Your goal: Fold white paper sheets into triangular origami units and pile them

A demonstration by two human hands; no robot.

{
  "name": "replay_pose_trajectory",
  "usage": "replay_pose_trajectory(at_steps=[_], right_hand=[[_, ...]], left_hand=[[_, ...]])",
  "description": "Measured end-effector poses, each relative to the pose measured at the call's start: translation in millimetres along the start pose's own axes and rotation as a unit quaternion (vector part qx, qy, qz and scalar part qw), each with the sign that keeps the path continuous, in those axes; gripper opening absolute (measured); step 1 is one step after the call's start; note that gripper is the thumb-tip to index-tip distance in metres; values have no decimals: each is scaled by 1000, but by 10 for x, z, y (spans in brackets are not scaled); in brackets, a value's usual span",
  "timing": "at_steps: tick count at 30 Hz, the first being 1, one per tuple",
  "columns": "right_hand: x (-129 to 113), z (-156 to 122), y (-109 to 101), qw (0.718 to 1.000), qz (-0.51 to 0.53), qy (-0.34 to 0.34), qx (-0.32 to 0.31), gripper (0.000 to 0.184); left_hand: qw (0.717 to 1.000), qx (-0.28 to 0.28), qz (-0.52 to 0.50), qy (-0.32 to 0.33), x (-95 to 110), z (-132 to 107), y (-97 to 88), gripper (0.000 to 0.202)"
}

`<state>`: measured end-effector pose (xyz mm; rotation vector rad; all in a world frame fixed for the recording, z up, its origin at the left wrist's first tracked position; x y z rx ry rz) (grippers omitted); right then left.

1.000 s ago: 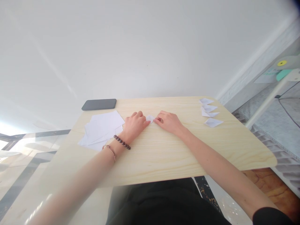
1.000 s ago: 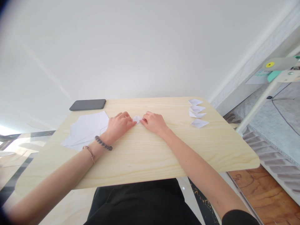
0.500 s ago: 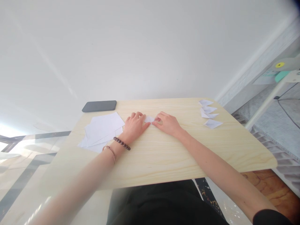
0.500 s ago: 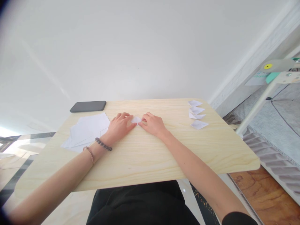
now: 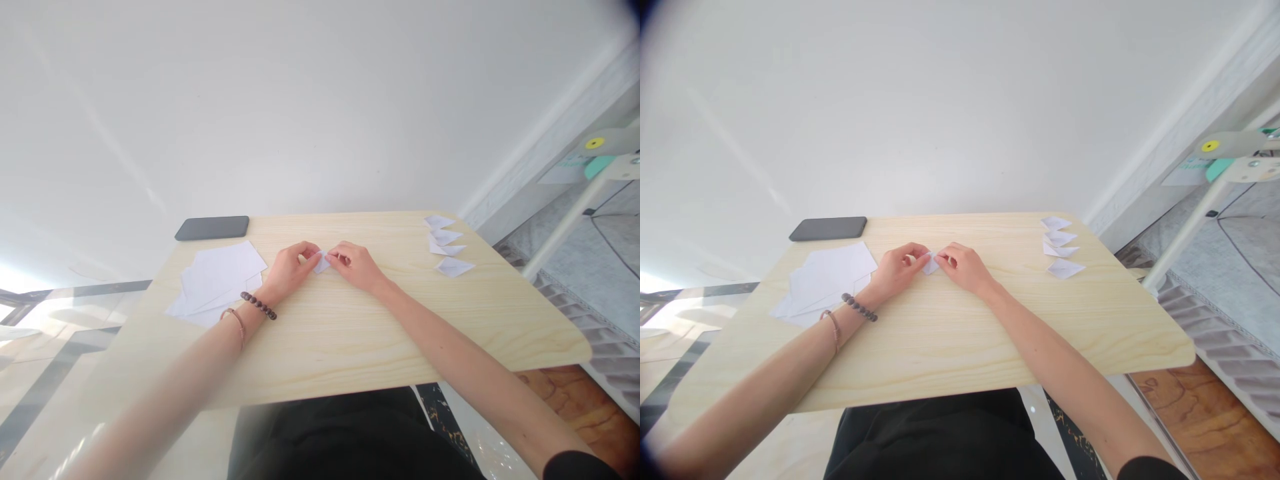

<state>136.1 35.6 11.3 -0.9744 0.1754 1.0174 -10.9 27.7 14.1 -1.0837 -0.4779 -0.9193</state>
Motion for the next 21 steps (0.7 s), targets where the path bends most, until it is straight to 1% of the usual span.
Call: replay_pose_trajectory(at_steps=[3, 7, 12, 16, 21], right_hand=[[-40, 9, -23, 1000, 8, -6, 25, 19], [-95, 3, -24, 999, -1, -20, 30, 15], [-130, 4, -33, 998, -9, -20, 50, 12], [-141, 21, -60, 997, 5, -18, 72, 12], [-124, 25, -69, 996, 48, 5, 77, 16]], left_hand=[[1000, 2, -17, 6, 25, 4, -19, 25], [1000, 2, -25, 15, 53, 1, -27, 24], [999, 23, -22, 23, 96, -8, -50, 23], [999, 36, -35, 14, 116, -6, -64, 25], [998, 45, -49, -11, 88, 3, -73, 26]])
Point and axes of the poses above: each hand's wrist, its own z-axis towards the middle knuckle, its own y-axis out of the palm, x = y × z, the point moved 5 cm from there along z, towards the middle knuckle, and after that the axes turned 10 degrees about x, right-handed, at the moved point
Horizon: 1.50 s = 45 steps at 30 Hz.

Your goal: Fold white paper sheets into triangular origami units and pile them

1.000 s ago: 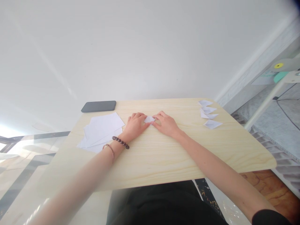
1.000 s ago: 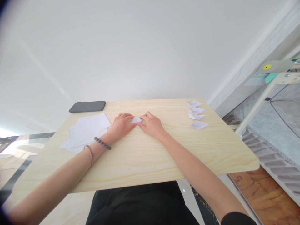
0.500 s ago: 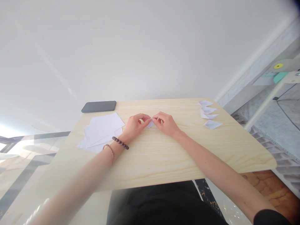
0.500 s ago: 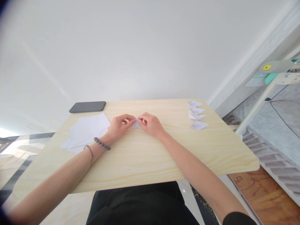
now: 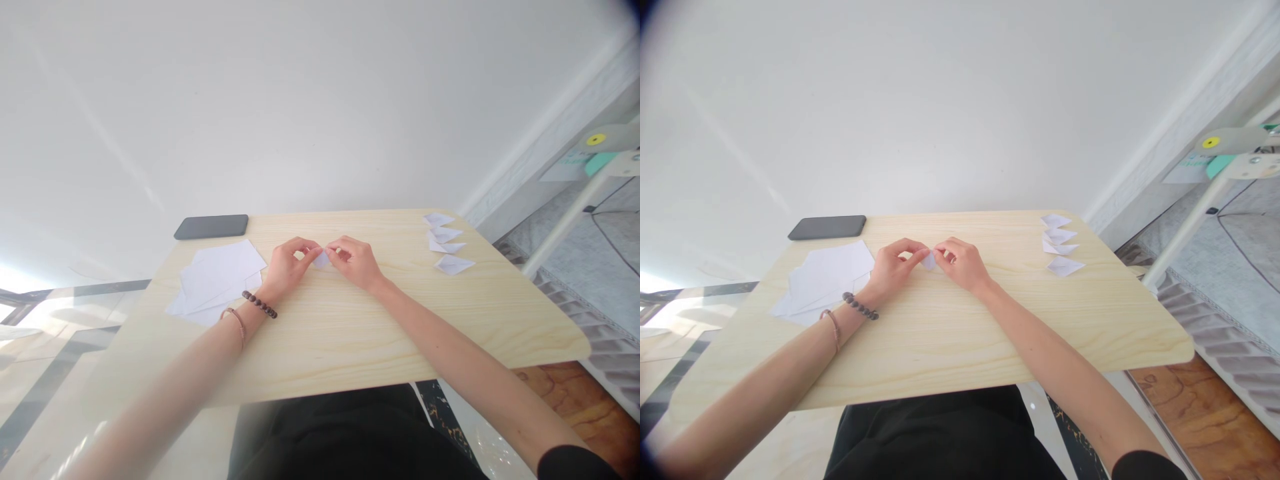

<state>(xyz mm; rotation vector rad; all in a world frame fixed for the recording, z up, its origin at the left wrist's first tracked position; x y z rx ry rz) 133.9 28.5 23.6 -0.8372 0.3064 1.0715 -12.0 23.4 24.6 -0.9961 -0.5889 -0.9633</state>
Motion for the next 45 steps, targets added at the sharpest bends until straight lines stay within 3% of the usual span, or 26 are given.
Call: replay_pose_trajectory(at_steps=[11, 22, 26, 33, 36, 40, 45], right_hand=[[178, -3, -71, 987, 73, 136, 45, 27], [283, 0, -100, 957, 165, 221, 93, 34], [287, -3, -115, 963, 149, 204, 90, 32], [217, 8, -109, 977, 135, 150, 69, 28], [225, 7, -93, 977, 136, 154, 57, 28], [255, 9, -85, 976, 138, 164, 35, 26], [212, 33, -109, 991, 88, 99, -13, 16]], left_hand=[[993, 28, -85, -81, -152, 37, -33, 32], [968, -28, -235, -88, -65, 41, 61, 21], [976, -46, -205, -64, -69, 25, 55, 17], [991, -105, -69, 37, 3, -19, 33, 21], [993, -97, -61, 23, -63, 9, 36, 22], [998, -47, -37, -26, -178, 68, -8, 24], [999, -31, -10, -21, -185, 79, -43, 25]])
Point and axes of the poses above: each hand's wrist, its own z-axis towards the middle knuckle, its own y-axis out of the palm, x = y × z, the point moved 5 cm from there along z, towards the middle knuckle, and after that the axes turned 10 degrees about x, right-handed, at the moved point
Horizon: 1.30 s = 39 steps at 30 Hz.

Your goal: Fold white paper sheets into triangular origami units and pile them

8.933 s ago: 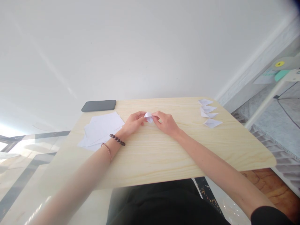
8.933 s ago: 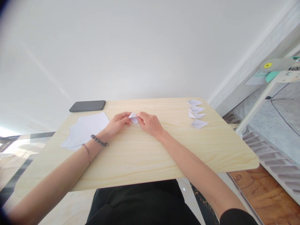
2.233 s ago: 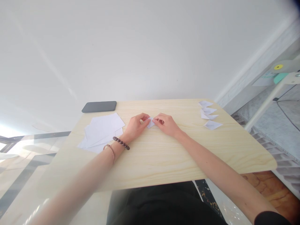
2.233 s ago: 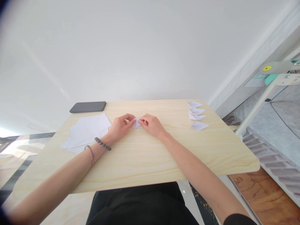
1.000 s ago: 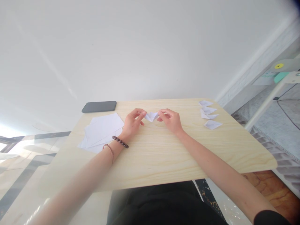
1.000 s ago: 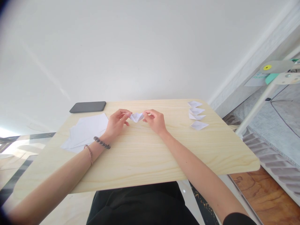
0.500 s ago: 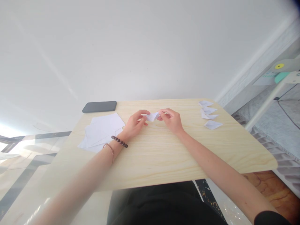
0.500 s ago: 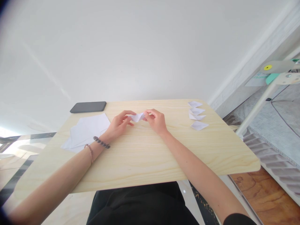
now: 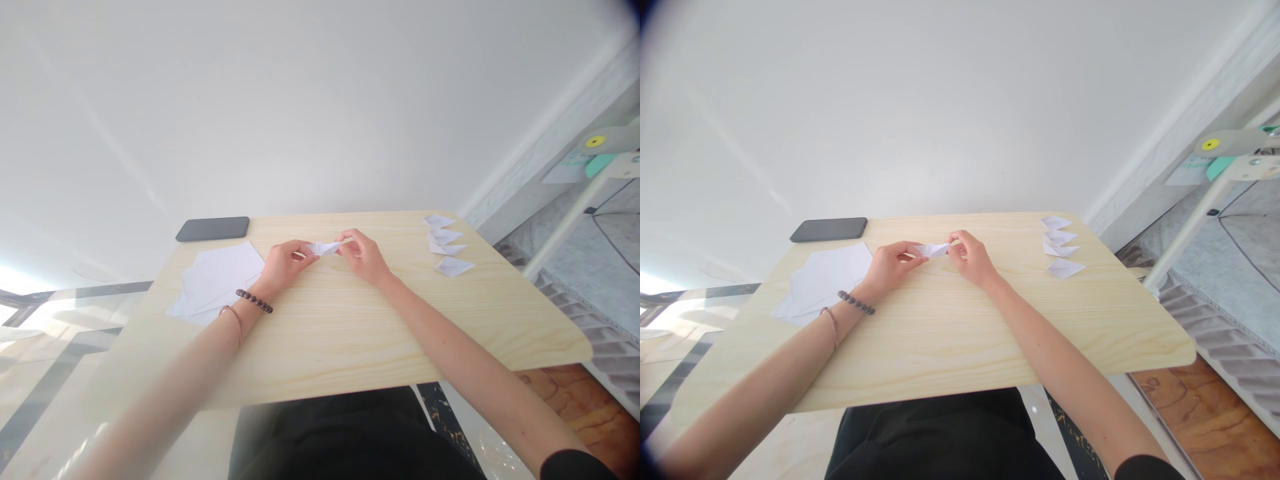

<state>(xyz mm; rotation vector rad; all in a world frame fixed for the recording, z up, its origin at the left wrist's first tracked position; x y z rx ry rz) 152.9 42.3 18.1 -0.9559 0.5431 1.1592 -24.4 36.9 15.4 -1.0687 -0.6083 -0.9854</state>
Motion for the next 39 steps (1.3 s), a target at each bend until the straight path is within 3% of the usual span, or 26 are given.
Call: replay_pose_trajectory(at_steps=[4, 8, 12, 17, 21, 30, 39], right_hand=[[-68, -6, 9, 996, -29, -73, -43, 26], [-85, -25, 50, 990, -57, -104, -74, 34], [-89, -45, 105, 985, -56, -128, -102, 20], [-75, -41, 95, 980, -86, -155, -90, 13], [-65, -23, 72, 983, -96, -138, -73, 15], [22, 36, 32, 998, -48, -8, -38, 23], [64, 33, 52, 993, 54, 94, -52, 29]], left_hand=[[997, -14, 41, 61, 59, -16, 17, 23], [990, -23, 93, 107, 111, -40, 38, 21], [982, -28, 116, 146, 147, -58, 54, 18], [978, -35, 96, 180, 162, -66, 62, 18], [987, -24, 78, 141, 123, -37, 40, 16], [999, 6, 28, -37, -12, 5, 1, 32], [989, -2, -99, -108, -75, 11, 46, 38]])
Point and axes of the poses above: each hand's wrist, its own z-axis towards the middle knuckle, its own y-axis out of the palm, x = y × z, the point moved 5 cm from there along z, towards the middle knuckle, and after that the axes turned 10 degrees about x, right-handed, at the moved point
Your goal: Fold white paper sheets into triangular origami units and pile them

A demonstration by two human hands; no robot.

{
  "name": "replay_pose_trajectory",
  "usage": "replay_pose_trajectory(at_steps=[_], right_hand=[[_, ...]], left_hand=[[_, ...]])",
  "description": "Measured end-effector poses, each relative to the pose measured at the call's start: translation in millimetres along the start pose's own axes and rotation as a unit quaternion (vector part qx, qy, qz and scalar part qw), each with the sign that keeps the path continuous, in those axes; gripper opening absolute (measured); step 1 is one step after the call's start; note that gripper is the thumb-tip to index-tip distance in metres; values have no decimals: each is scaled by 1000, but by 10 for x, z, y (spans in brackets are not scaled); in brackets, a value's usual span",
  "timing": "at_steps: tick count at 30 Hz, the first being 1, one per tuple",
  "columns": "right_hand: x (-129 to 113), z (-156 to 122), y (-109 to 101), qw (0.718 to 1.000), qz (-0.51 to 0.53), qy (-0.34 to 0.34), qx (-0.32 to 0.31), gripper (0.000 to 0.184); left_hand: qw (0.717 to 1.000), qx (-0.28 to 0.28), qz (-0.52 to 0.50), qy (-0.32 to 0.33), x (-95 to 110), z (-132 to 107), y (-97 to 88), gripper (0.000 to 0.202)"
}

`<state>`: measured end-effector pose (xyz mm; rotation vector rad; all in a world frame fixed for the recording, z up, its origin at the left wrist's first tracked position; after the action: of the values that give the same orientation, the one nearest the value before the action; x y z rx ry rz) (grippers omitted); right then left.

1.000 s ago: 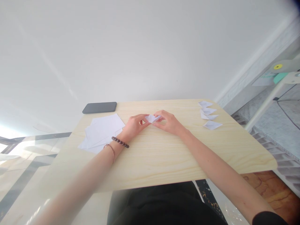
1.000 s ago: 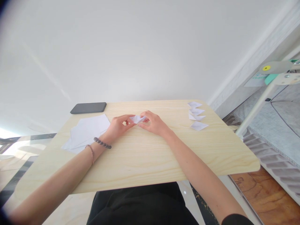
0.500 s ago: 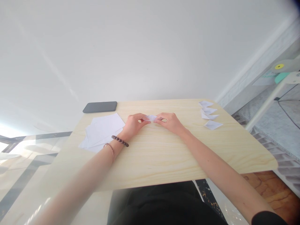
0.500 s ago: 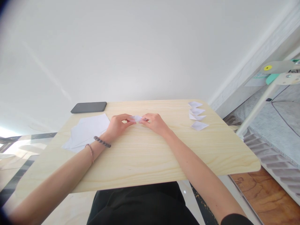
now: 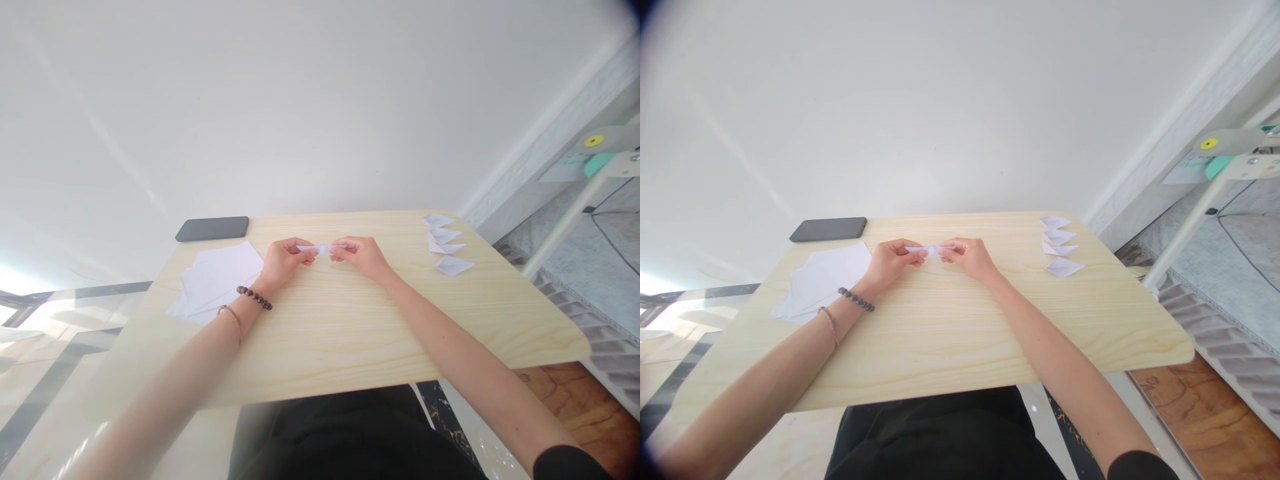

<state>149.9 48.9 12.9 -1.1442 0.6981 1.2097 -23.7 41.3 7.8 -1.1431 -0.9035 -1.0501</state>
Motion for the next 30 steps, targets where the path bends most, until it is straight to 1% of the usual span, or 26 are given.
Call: replay_pose_trajectory(at_steps=[2, 3, 5, 7, 10, 12, 14, 15, 16, 18, 20, 22, 25, 27, 30], right_hand=[[7, 8, 10, 1000, 10, 7, 3, 29], [14, 12, 11, 1000, 2, 7, 4, 29], [34, 20, 12, 999, -40, -2, 3, 25], [58, 27, 15, 995, -97, -20, -3, 20], [85, 34, 29, 986, -157, -55, -5, 16], [89, 34, 50, 980, -178, -84, -4, 14], [93, 29, 75, 975, -193, -107, -7, 12], [97, 26, 86, 973, -199, -115, -8, 11], [100, 23, 92, 971, -206, -122, -8, 12], [99, 19, 90, 965, -223, -138, 2, 14], [84, 11, 84, 955, -249, -161, 13, 13], [62, -3, 96, 943, -277, -186, 6, 12], [39, -27, 134, 930, -300, -209, -24, 15], [39, -35, 150, 931, -302, -204, -31, 15], [61, -30, 168, 935, -305, -180, -29, 14]], left_hand=[[1000, 5, -1, -8, -1, 1, -1, 38], [1000, 6, 16, -7, 1, 0, -6, 38], [997, 5, 81, 8, 10, 0, -18, 36], [987, -4, 155, 37, 17, 3, -24, 32], [965, -5, 241, 103, 15, 15, -24, 24], [943, 14, 288, 164, 22, 20, -24, 19], [921, 30, 318, 223, 37, 11, -16, 17], [910, 28, 326, 256, 53, -1, -4, 17], [899, 15, 330, 287, 70, -18, 16, 17], [877, -35, 333, 344, 104, -62, 67, 20], [856, -87, 340, 381, 123, -101, 108, 25], [840, -112, 355, 395, 130, -117, 124, 28], [828, -114, 381, 395, 133, -113, 128, 26], [824, -113, 393, 392, 137, -111, 136, 24], [820, -114, 405, 389, 145, -111, 149, 23]])
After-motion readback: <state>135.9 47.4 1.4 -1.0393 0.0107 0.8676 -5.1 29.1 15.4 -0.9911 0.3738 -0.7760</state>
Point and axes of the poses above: each hand's wrist, its own z-axis towards the middle knuckle, its own y-axis out of the palm, x = y × z, the point moved 5 cm from there along z, towards the middle knuckle, and after that the axes turned 10 degrees about x, right-handed, at the moved point
